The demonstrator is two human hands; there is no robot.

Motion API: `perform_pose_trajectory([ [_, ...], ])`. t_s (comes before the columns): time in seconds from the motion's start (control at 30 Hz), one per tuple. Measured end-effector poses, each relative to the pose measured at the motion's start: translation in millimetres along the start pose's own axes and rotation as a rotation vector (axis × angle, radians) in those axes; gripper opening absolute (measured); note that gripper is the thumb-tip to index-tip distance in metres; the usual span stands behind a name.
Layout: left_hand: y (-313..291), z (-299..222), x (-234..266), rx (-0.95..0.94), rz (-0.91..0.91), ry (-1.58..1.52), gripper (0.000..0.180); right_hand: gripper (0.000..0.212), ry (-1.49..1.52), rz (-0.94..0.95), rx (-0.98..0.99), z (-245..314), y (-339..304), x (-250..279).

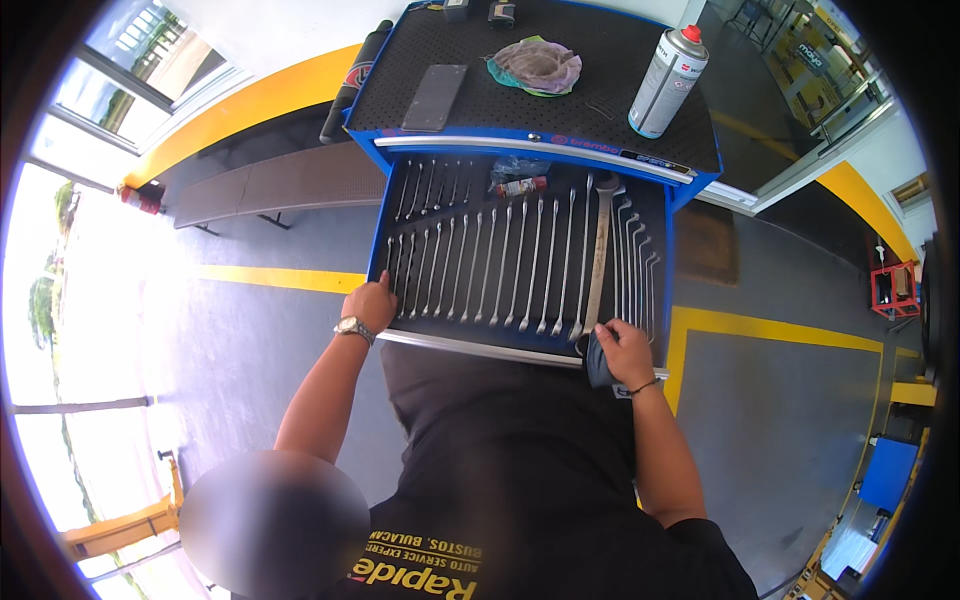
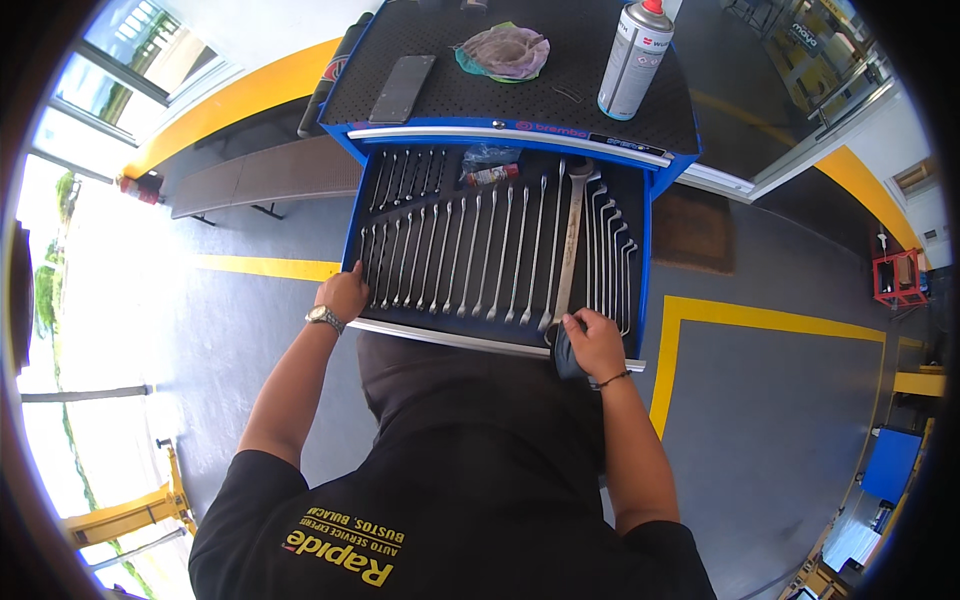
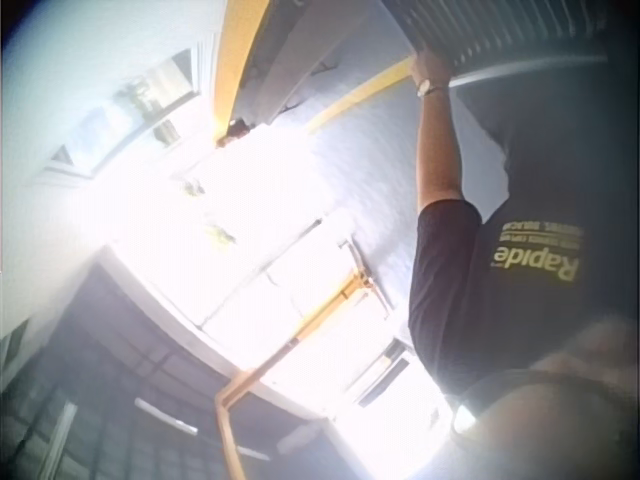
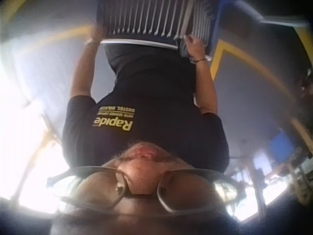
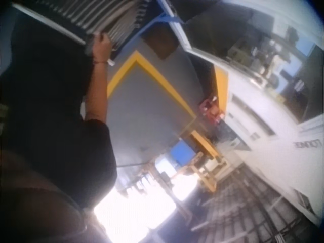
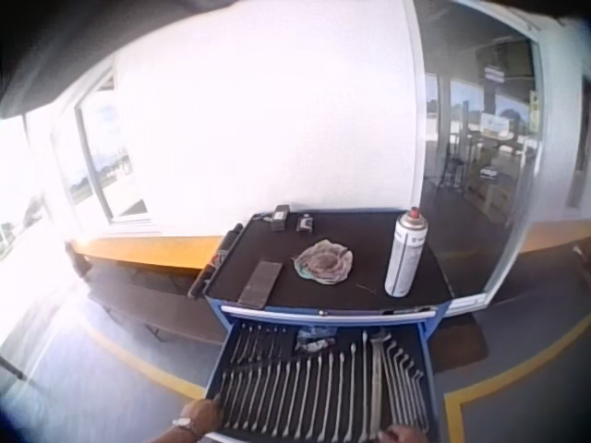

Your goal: The person systematically cleans various hand tools from a blue tool chest using a dark cloth. They pick up individual sockets and wrenches, wipe them thoroughly, and place them back into their designated slots in the drawer. The process involves opening and closing drawers to access different sets of tools.

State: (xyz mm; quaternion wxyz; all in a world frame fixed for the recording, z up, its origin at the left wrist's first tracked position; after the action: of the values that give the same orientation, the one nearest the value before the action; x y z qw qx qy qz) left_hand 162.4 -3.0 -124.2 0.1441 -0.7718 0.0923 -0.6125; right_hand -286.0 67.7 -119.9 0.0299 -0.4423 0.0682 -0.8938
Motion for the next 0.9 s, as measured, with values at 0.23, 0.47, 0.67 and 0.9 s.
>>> perform_pose_trajectory([
  [0.23,25.6,-0.8,30.5,-0.069,0.018,0.057,0.035,0.031,0.006,-0.01,0.043,0.6,-3.2,-0.3],
  [0.47,13.9,-1.4,22.4,-0.245,0.128,0.259,0.085,0.029,-0.004,-0.015,0.027,0.8,-3.5,0.6],
  [0.67,18.8,15.1,0.8,-0.307,0.12,0.305,0.093,0.029,-0.025,-0.031,0.044,-1.0,-3.0,-4.1],
  [0.9,13.6,12.6,13.1,-0.312,0.144,0.267,0.093,0.028,-0.019,-0.021,0.051,0.4,-2.0,-4.7],
])
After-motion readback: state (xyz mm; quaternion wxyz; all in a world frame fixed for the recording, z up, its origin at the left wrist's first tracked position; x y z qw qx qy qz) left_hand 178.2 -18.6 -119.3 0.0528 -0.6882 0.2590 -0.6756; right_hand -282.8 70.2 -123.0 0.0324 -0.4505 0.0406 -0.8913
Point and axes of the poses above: each hand's wrist, its own y-axis towards the middle knuckle, its own x-axis out of the back of the hand, z = x × y, the point moved 3 cm from there along y, towards the middle knuckle, and after that the axes turned 14 degrees about -y, right-handed, at the moved point
